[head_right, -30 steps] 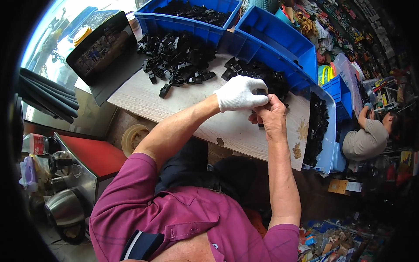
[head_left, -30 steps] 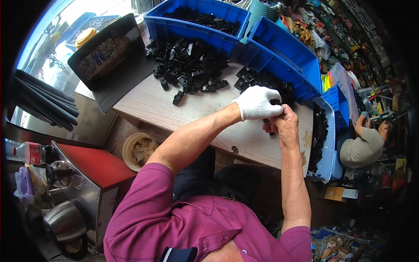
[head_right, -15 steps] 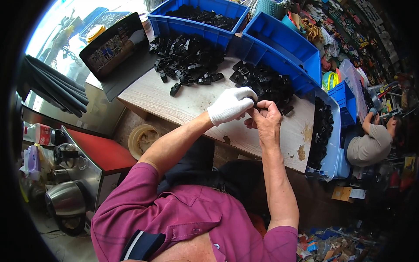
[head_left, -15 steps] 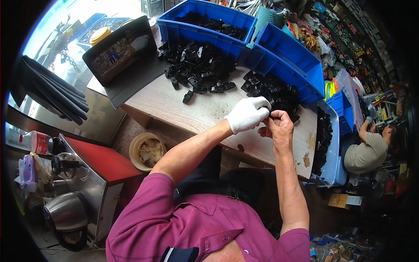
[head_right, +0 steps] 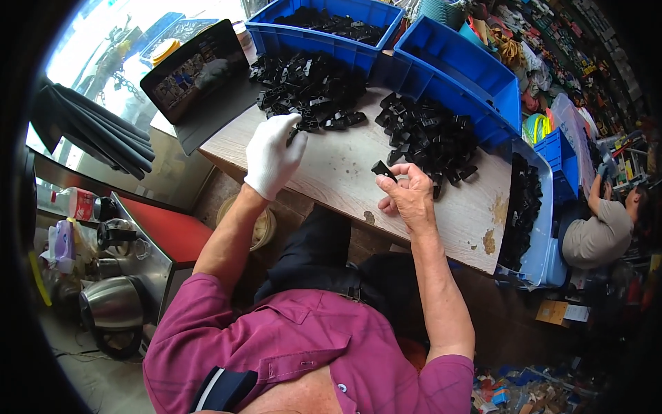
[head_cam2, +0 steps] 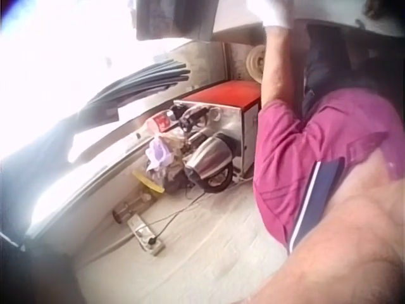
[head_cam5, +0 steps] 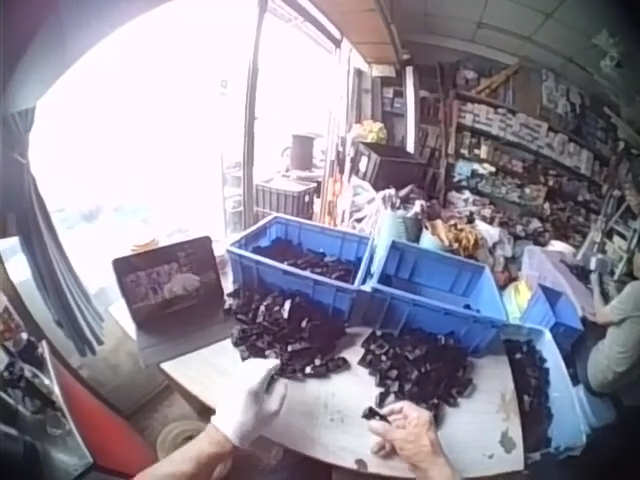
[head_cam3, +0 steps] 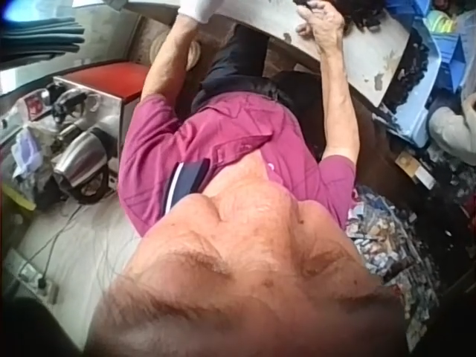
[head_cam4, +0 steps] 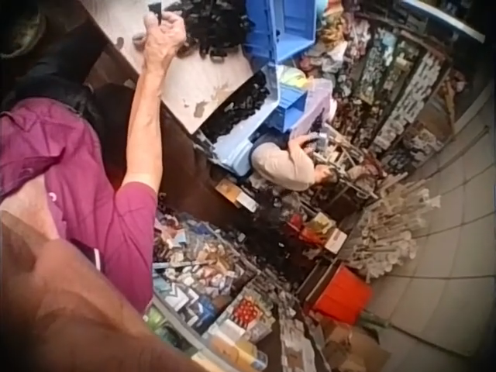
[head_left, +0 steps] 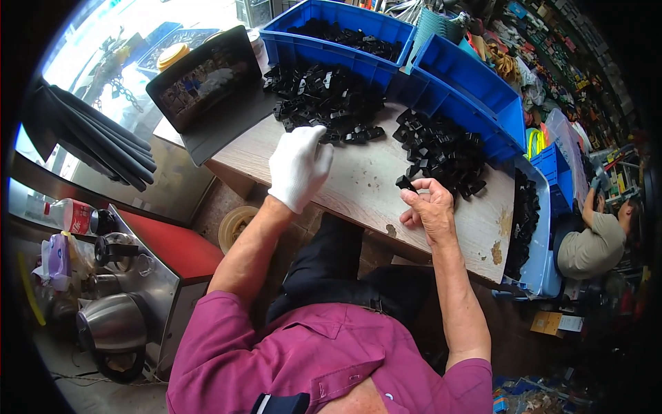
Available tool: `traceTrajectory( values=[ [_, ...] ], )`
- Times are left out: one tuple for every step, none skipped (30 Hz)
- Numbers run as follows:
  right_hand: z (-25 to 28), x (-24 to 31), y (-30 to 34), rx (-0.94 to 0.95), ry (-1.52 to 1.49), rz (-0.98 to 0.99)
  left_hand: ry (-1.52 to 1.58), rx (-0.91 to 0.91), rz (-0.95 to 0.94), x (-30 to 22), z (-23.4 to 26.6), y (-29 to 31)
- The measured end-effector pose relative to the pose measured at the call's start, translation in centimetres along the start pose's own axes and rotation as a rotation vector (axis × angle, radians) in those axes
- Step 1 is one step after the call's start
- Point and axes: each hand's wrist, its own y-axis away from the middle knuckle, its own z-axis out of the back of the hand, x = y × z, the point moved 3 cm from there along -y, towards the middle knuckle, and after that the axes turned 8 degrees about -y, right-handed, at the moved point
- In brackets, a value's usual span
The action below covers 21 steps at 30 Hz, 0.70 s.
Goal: Inspecting and sorting small black plastic latch components at a workbench.
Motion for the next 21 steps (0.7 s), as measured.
traceTrajectory(
  values=[
    [0.0, -0.3, -0.2, -0.010, 0.025, -0.031, -0.075, 0.077, 0.017, 1.3, -0.4, -0.2],
    [-0.2, -0.1, -0.1, -0.023, 0.036, -0.039, -0.151, 0.155, 0.037, 2.2, -0.7, -0.4],
    [-0.4, 0.1, -0.1, -0.017, 0.032, -0.041, -0.202, 0.221, 0.014, 2.8, -1.3, -0.5],
    [-0.5, 0.2, -0.2, -0.026, 0.057, -0.054, -0.206, 0.223, 0.013, 3.2, -1.6, -0.6],
    [-0.5, 0.3, -0.2, -0.035, 0.082, -0.067, -0.228, 0.244, -0.037, 3.5, -1.9, -0.7],
    [-0.6, 0.2, -0.4, -0.034, 0.079, -0.068, -0.250, 0.265, -0.087, 3.7, -2.2, -0.6],
    [-0.4, 0.0, -0.4, -0.026, 0.068, -0.068, -0.247, 0.270, -0.092, 3.4, -2.1, -0.7],
    [-0.4, -0.1, -0.4, -0.018, 0.057, -0.067, -0.238, 0.305, -0.112, 3.0, -2.0, -0.8],
    [-0.3, -0.1, -0.4, -0.025, 0.055, -0.070, -0.229, 0.340, -0.133, 2.6, -1.9, -0.8],
    [-0.5, 0.1, -0.3, -0.031, 0.066, -0.080, -0.227, 0.344, -0.137, 2.2, -1.6, -0.9],
    [-0.6, 0.2, -0.3, -0.037, 0.076, -0.089, -0.115, 0.348, -0.160, 1.6, -1.2, -0.8],
    [-0.5, 0.0, -0.5, -0.048, 0.079, -0.093, -0.002, 0.353, -0.181, 1.1, -1.1, -0.7],
    [-0.6, 0.0, -0.5, -0.054, 0.077, -0.097, 0.113, 0.320, -0.192, 0.7, -1.2, -0.5],
    [-0.8, 0.2, -0.4, -0.064, 0.092, -0.100, 0.117, 0.326, -0.196, 0.2, -1.5, -0.3],
    [-1.0, 0.3, -0.4, -0.075, 0.107, -0.104, 0.183, 0.234, -0.205, -0.3, -1.5, -0.3],
    [-1.1, 0.3, -0.4, -0.079, 0.107, -0.104, 0.249, 0.141, -0.212, -0.8, -1.4, -0.2],
    [-1.1, 0.3, -0.4, -0.086, 0.106, -0.108, 0.245, 0.130, -0.226, -1.1, -1.8, 0.2],
    [-1.1, 0.3, -0.4, -0.084, 0.108, -0.099, 0.251, 0.136, -0.228, -1.3, -1.9, 0.5],
    [-1.1, 0.2, -0.4, -0.085, 0.110, -0.088, 0.227, 0.161, -0.227, -1.5, -2.1, 0.9],
    [-1.0, 0.0, -0.6, -0.077, 0.109, -0.082, 0.204, 0.187, -0.226, -1.7, -2.2, 1.2],
    [-1.0, -0.2, -0.6, -0.063, 0.114, -0.080, 0.150, 0.200, -0.226, -1.7, -2.3, 1.5]
  ],
)
